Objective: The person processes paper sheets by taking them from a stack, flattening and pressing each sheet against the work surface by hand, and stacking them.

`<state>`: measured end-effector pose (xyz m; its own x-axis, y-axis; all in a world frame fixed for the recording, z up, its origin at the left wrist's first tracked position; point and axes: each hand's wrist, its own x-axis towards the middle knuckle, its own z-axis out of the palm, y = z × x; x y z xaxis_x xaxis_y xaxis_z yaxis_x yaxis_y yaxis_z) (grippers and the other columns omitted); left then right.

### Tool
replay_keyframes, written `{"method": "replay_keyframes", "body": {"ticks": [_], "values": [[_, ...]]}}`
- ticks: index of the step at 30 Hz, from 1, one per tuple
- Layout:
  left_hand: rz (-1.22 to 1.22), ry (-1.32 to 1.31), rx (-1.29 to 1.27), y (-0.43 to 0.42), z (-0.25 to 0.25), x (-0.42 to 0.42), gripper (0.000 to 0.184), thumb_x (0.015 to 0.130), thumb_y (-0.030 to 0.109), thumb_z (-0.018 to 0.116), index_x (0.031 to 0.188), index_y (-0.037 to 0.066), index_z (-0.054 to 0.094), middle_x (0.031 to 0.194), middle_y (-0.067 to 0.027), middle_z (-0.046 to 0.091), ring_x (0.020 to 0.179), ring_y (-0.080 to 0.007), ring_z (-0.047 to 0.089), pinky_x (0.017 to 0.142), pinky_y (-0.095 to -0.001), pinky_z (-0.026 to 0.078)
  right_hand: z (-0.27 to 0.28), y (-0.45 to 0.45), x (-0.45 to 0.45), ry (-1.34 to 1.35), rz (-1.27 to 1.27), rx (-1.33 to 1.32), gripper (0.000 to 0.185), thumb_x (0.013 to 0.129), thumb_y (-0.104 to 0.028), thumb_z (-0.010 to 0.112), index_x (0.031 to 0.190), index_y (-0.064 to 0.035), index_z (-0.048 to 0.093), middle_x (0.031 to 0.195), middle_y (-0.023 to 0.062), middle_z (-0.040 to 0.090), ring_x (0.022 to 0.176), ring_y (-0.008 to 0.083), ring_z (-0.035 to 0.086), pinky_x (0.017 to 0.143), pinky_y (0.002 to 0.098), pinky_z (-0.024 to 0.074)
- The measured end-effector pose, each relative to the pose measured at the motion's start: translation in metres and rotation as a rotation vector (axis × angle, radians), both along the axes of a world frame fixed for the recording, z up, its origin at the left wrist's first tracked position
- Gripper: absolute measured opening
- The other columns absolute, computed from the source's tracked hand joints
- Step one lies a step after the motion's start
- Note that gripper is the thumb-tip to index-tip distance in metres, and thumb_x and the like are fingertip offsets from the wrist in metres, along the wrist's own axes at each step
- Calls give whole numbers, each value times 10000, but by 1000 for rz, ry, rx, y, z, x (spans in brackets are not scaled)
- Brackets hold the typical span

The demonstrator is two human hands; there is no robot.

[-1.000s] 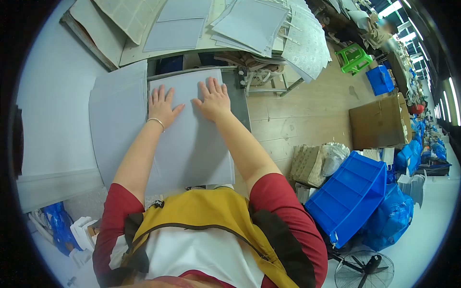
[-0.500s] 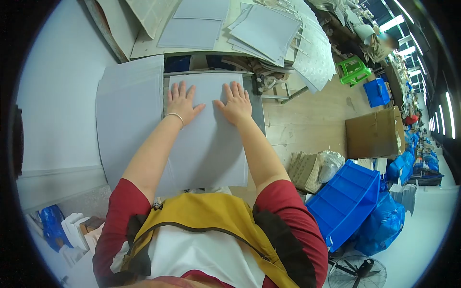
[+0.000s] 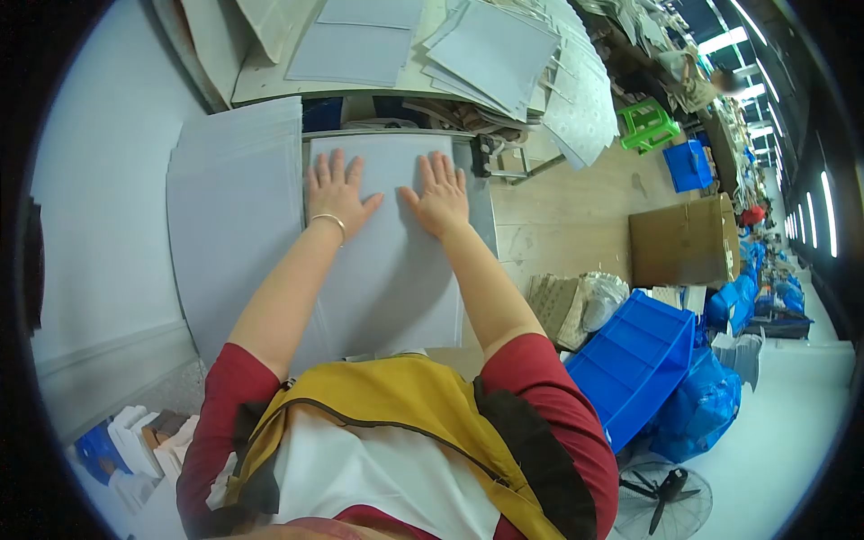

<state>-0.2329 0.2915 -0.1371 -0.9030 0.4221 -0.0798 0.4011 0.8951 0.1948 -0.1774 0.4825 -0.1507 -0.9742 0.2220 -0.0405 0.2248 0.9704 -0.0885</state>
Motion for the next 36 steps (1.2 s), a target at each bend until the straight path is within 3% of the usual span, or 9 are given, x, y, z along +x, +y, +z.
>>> {"method": "replay_keyframes", "body": {"ticks": [8, 11, 16, 19, 21, 23, 26, 29, 36], "values": [[-5, -31, -164, 6, 17, -10, 777, 881, 602, 485, 1485, 140, 326, 1552, -149, 248, 1441, -355, 180, 1157, -525, 134, -1, -8, -2, 41, -6, -72, 773, 915, -602, 416, 1506, -128, 261, 1579, 135, 200, 1473, 262, 147, 1182, 453, 111], [-144, 134, -67, 10, -6, -21, 765, 881, 589, 495, 1478, 137, 340, 1540, -127, 281, 1443, -323, 191, 1154, -529, 142, 4, -9, -4, 27, -17, -84, 768, 909, -595, 430, 1502, -135, 270, 1581, 129, 196, 1475, 252, 141, 1184, 443, 110], [-118, 25, 24, 14, 2, -26, 743, 850, 535, 573, 1446, 129, 390, 1523, -95, 322, 1431, -298, 222, 1144, -536, 171, 6, -9, -6, -4, -24, -123, 786, 896, -597, 448, 1502, -128, 271, 1581, 131, 196, 1476, 253, 136, 1183, 445, 118], [-142, 9, 30, 12, 7, -35, 723, 808, 506, 640, 1384, 102, 471, 1478, -104, 398, 1389, -294, 319, 1123, -507, 256, 14, -14, -7, -84, -21, -86, 802, 894, -595, 450, 1505, -114, 255, 1586, 131, 178, 1478, 261, 124, 1174, 490, 134], [-164, -70, 240, 3, -16, -64, 705, 814, 472, 661, 1347, 39, 504, 1384, -165, 505, 1316, -314, 435, 1085, -434, 343, 21, -15, -5, -104, -16, -113, 795, 892, -588, 459, 1502, -117, 263, 1589, 128, 171, 1478, 261, 127, 1173, 498, 129], [-135, -234, 783, -15, -58, -96, 592, 864, 329, 653, 1324, -17, 513, 1347, -215, 531, 1267, -320, 494, 1063, -388, 374, 19, -13, -1, -50, -18, -190, 787, 890, -584, 466, 1498, -123, 276, 1590, 128, 170, 1474, 260, 140, 1175, 486, 127], [-186, 0, 110, -33, -15, -71, 584, 924, 353, 562, 1376, -4, 465, 1411, -182, 480, 1328, -294, 430, 1094, -409, 338, 19, -13, 1, 16, -24, -246, 759, 868, -565, 466, 1467, -121, 329, 1576, 133, 207, 1470, 253, 155, 1181, 478, 97], [-212, 134, -193, -46, -21, -46, 649, 946, 442, 482, 1441, 33, 382, 1503, -120, 375, 1394, -256, 331, 1142, -428, 259, 16, -14, 1, 45, -33, -242, 752, 871, -566, 461, 1465, -125, 331, 1578, 127, 205, 1471, 252, 155, 1182, 477, 95], [-190, -54, -280, -36, 14, -42, 691, 957, 478, 436, 1488, 61, 291, 1559, -76, 278, 1435, -236, 247, 1171, -431, 190, 16, -16, 2, 60, -28, -219, 740, 885, -567, 450, 1465, -124, 328, 1571, 113, 226, 1470, 242, 158, 1182, 467, 112]]}}
